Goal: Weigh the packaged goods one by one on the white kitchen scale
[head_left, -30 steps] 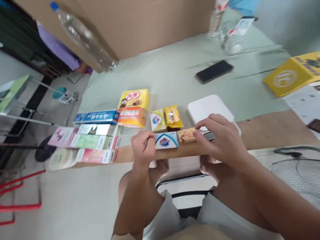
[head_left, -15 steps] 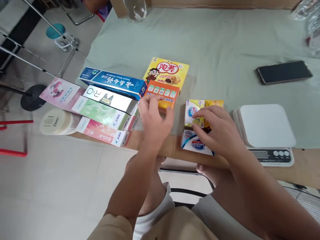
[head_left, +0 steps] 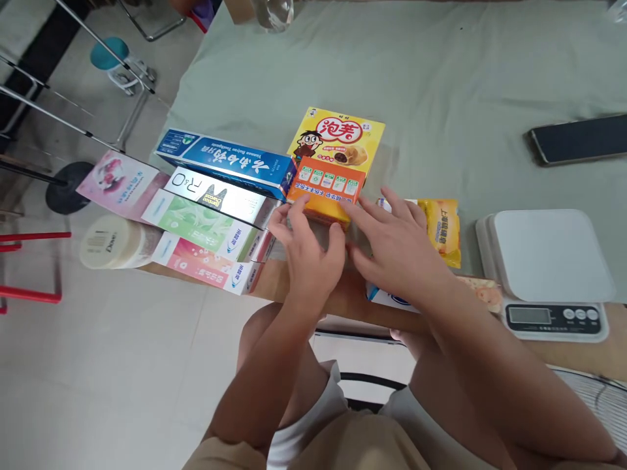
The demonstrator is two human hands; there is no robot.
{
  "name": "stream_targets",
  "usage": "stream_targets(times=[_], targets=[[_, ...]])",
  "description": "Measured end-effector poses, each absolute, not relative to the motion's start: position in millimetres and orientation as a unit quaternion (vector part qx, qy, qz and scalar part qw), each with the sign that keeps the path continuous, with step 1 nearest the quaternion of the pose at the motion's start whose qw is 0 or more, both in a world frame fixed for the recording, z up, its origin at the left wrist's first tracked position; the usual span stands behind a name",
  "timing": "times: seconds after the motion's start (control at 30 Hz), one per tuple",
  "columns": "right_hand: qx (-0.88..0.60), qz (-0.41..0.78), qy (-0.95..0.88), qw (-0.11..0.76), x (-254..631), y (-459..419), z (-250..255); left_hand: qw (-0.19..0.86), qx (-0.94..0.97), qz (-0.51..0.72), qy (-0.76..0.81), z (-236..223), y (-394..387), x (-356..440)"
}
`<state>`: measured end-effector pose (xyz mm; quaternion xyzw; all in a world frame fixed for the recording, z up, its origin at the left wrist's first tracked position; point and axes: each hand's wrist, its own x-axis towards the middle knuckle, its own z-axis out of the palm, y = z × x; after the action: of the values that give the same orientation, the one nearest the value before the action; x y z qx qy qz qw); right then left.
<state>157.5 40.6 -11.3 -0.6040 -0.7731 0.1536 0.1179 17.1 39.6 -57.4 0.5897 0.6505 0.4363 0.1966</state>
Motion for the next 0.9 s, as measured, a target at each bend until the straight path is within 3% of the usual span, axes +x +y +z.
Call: stream_targets(times=[0.2,0.33,0.5,0.67,0.77,0.9], targets=[[-0.6,0.161,-0.772,0.137,158,39,-13,0.313,0.48,0.521,0.633,-57,45,3],[-0.624,0.158,-0.75,0.154,159,40,-17,0.398,0.42,0.483,0.657,-54,45,-6],[-0.603,0.187,-0.761,0.147,158,45,-20,0.42,0.516,0.426,0.613,-47,39,-5],[-0.583,0.224,-0.758,0.188,163,42,-4,0.334,0.553,0.487,0.588,-43,32,-3],[-0.57,0.233,-0.749,0.246,172,32,14,0.267,0.566,0.575,0.527,-40,26,5],[-0.539,0.268,-0.709,0.368,191,14,25,0.266,0.579,0.6,0.484,-33,18,28]])
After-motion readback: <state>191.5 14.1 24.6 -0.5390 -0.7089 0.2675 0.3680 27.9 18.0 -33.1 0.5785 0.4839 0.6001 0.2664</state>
